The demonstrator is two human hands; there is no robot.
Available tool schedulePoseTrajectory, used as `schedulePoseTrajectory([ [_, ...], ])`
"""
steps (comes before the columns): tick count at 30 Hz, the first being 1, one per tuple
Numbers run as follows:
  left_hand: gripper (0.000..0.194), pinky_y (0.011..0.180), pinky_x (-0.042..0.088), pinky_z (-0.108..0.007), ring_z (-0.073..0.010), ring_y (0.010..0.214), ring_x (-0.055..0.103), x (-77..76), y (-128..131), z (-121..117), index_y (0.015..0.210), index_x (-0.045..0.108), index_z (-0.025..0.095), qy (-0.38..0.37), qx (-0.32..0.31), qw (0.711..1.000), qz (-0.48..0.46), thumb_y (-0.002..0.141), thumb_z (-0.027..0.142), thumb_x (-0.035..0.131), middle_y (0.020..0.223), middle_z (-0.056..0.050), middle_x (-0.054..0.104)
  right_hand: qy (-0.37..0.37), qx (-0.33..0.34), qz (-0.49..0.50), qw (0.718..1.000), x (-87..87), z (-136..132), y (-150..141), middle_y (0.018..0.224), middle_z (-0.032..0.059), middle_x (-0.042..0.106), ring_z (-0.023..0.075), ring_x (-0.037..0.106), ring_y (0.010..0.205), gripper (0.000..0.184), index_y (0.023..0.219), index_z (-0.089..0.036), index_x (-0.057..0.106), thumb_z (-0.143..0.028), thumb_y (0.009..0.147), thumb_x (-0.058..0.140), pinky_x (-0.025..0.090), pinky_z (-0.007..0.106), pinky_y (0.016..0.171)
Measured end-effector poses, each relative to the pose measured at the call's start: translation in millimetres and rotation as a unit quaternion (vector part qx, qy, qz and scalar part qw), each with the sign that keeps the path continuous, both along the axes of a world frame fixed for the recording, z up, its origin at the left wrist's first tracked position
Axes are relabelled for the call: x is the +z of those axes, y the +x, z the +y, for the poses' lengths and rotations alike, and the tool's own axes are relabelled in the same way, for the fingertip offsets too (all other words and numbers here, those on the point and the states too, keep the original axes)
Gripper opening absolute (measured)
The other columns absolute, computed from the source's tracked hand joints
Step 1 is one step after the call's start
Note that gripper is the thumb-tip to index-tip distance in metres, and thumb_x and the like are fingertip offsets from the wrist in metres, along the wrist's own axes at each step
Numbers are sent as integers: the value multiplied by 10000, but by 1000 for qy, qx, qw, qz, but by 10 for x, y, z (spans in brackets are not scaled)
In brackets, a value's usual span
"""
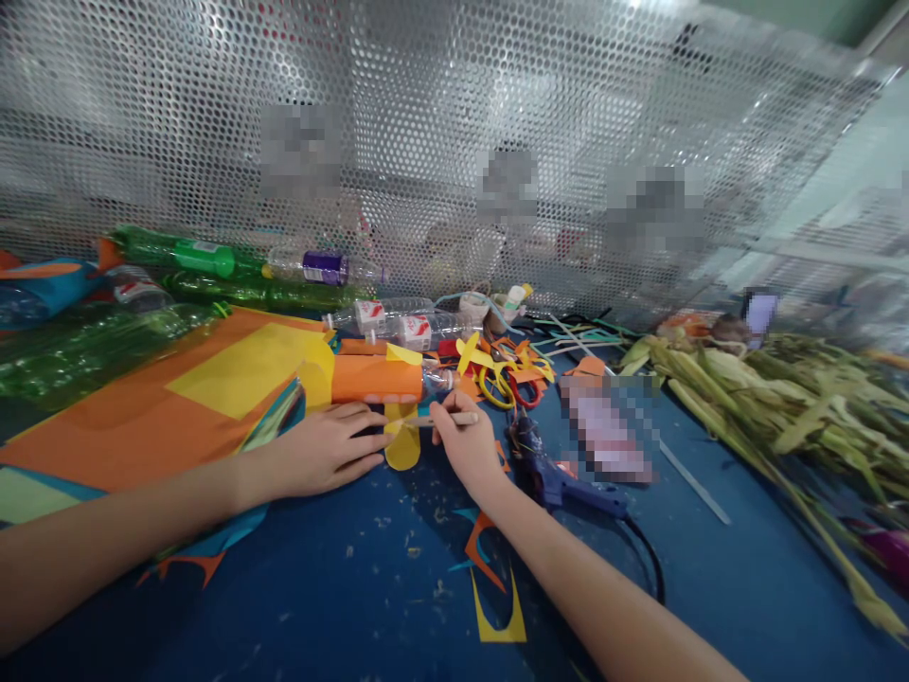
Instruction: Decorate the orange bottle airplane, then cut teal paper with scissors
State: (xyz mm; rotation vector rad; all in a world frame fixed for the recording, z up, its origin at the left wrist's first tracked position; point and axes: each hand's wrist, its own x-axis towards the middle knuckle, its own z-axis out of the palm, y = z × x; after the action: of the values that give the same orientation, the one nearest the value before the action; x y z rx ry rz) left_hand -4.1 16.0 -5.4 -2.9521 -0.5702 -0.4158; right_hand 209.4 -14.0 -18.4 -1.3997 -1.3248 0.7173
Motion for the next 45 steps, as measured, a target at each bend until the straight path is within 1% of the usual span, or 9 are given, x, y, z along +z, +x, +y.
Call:
schedulePoseTrajectory([
  [7,317,876,471,-391,-230,1004,554,-14,0,5,1107,569,177,3,-5,1000,-4,949,346,353,1074,-90,611,-6,0,-5,1000,-6,4,5,414,-74,470,110,410,427,230,592,-221,416,-251,778,547,323,241,490],
  [11,311,886,467,-388,-227,1012,552,-8,3,1,1103,575,185,3,-11,1000,-9,947,346,360,1061,-82,617,-3,-6,24,1000,20,6,-9,388,-76,448,108,396,415,249,578,-224,399,-265,770,552,315,241,483],
  [14,314,931,441,-399,-222,1018,550,-14,-5,5,1084,591,183,15,-34,999,-27,946,351,365,1051,-75,628,-1,-8,68,998,59,-6,-28,402,-63,474,118,431,434,256,588,-226,401,-317,788,533,335,246,499],
  [17,323,926,445,-399,-217,997,560,-30,-15,12,1075,601,170,23,-58,997,-52,942,354,372,1034,-80,640,-4,23,82,996,73,-20,-34,461,-54,526,130,490,474,176,655,-220,458,-318,769,549,359,249,520],
  [20,331,897,461,-405,-222,983,569,-36,-13,18,1077,610,171,31,-71,995,-57,942,354,370,1011,-88,652,2,43,59,997,57,-26,-26,480,-58,522,125,495,484,137,648,-216,471,-267,738,561,366,246,529],
  [25,335,885,468,-429,-239,982,572,-25,-13,25,1086,621,183,22,-70,997,-36,938,358,376,994,-83,660,-6,11,4,1000,19,-16,-14,428,-64,500,115,442,433,221,580,-223,415,-259,759,540,338,247,499],
  [31,351,865,486,-399,-239,1018,567,-43,-30,28,1101,610,178,7,-63,997,-47,938,381,374,1037,-115,630,-12,-1,-43,999,8,-2,-8,429,-65,502,119,435,443,217,568,-225,409,-230,750,528,328,249,503],
  [37,360,801,510,-396,-243,981,591,-37,-22,22,1118,604,186,1,-61,998,-28,940,387,364,1043,-132,621,-8,-4,-45,999,11,-5,-6,439,-52,528,126,445,450,195,576,-225,429,-245,745,523,332,255,508],
  [45,349,834,497,-391,-238,1017,570,-59,-35,27,1128,595,182,-10,-63,997,-37,940,376,374,1050,-126,611,-14,-9,-34,999,19,-5,-10,425,-53,520,129,440,433,184,583,-228,426,-247,734,529,323,254,495],
])
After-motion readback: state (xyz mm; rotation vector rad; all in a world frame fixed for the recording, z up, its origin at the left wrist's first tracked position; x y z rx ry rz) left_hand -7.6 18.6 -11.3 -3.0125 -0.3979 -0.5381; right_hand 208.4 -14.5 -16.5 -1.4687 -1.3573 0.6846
